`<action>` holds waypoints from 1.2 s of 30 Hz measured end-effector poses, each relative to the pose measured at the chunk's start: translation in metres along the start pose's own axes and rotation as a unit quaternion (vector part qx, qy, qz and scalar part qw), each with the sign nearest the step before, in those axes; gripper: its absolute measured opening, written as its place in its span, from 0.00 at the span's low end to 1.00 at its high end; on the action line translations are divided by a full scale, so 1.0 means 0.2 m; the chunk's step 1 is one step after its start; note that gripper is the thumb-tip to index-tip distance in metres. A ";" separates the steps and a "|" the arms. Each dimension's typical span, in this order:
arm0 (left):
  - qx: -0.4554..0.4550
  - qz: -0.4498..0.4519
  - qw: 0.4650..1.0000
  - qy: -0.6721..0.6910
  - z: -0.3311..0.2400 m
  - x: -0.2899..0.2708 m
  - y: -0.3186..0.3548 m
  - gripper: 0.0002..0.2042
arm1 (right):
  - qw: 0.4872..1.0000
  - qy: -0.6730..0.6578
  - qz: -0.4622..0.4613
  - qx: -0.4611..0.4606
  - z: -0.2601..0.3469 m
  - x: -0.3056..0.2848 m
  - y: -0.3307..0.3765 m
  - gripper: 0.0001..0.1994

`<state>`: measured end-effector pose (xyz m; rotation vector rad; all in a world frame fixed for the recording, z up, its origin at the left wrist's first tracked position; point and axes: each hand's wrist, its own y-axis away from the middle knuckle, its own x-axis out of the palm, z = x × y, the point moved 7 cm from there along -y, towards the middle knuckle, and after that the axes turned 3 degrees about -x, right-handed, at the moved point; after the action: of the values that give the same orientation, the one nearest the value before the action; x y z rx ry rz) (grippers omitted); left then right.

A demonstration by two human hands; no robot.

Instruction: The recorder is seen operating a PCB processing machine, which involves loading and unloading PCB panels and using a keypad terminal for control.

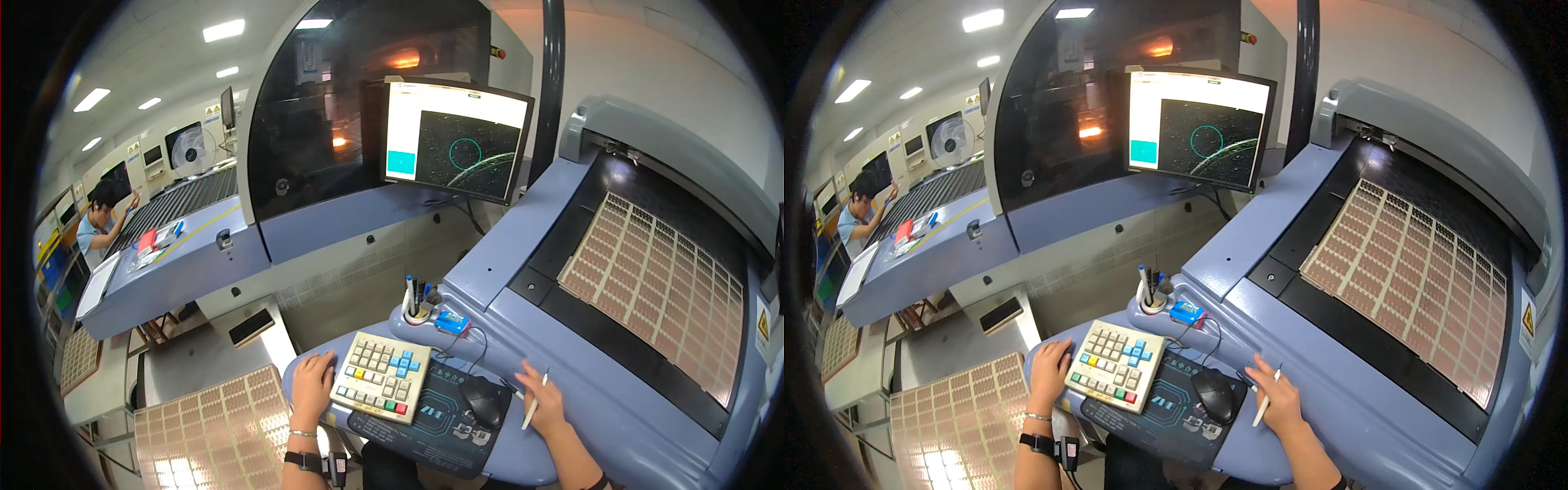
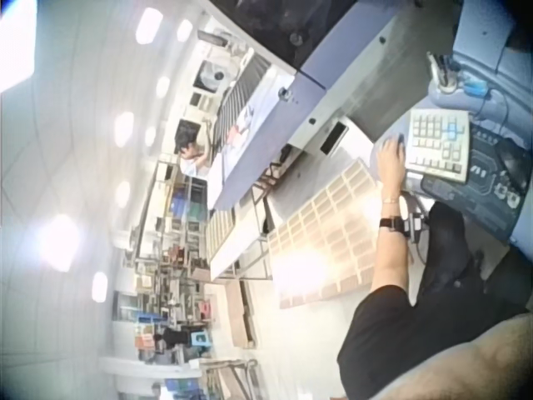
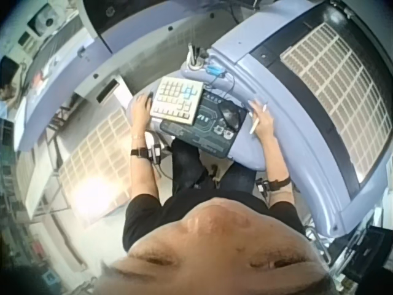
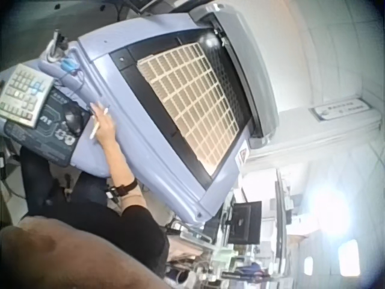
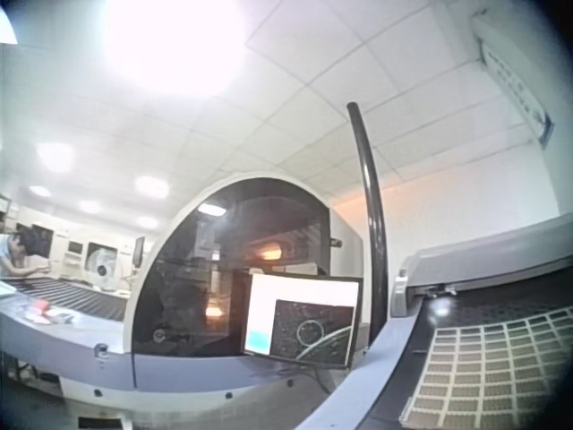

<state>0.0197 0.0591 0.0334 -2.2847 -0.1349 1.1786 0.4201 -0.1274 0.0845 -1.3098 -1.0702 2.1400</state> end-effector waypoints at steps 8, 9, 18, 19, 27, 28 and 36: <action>-0.011 -0.056 0.998 0.023 -0.01 -0.05 0.03 0.19 | 0.998 -0.032 -0.041 0.047 -0.06 -0.04 0.03 0.21; -0.011 -0.061 0.998 0.023 -0.01 -0.05 0.03 0.19 | 0.997 -0.037 -0.037 0.055 -0.06 -0.03 0.04 0.21; -0.001 0.020 1.000 -0.018 -0.01 -0.01 0.00 0.17 | 0.996 -0.055 -0.022 0.072 -0.07 -0.03 0.04 0.21; 0.000 0.008 1.000 -0.016 -0.02 -0.02 0.00 0.17 | 0.995 -0.056 -0.022 0.076 -0.07 -0.04 0.04 0.21; -0.018 -0.052 0.998 0.022 -0.01 -0.05 0.02 0.17 | 0.995 -0.061 -0.026 0.071 -0.06 -0.04 0.04 0.20; -0.019 -0.054 0.998 0.020 -0.01 -0.05 0.02 0.17 | 0.995 -0.060 -0.027 0.070 -0.06 -0.04 0.04 0.20; -0.022 -0.069 0.997 0.034 0.01 -0.04 0.04 0.17 | 0.993 -0.079 -0.007 0.085 -0.07 -0.03 0.05 0.21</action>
<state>0.0111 0.0515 0.0348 -2.3100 -0.2898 1.0352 0.4354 -0.1317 0.0771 -1.0676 -0.9293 2.2986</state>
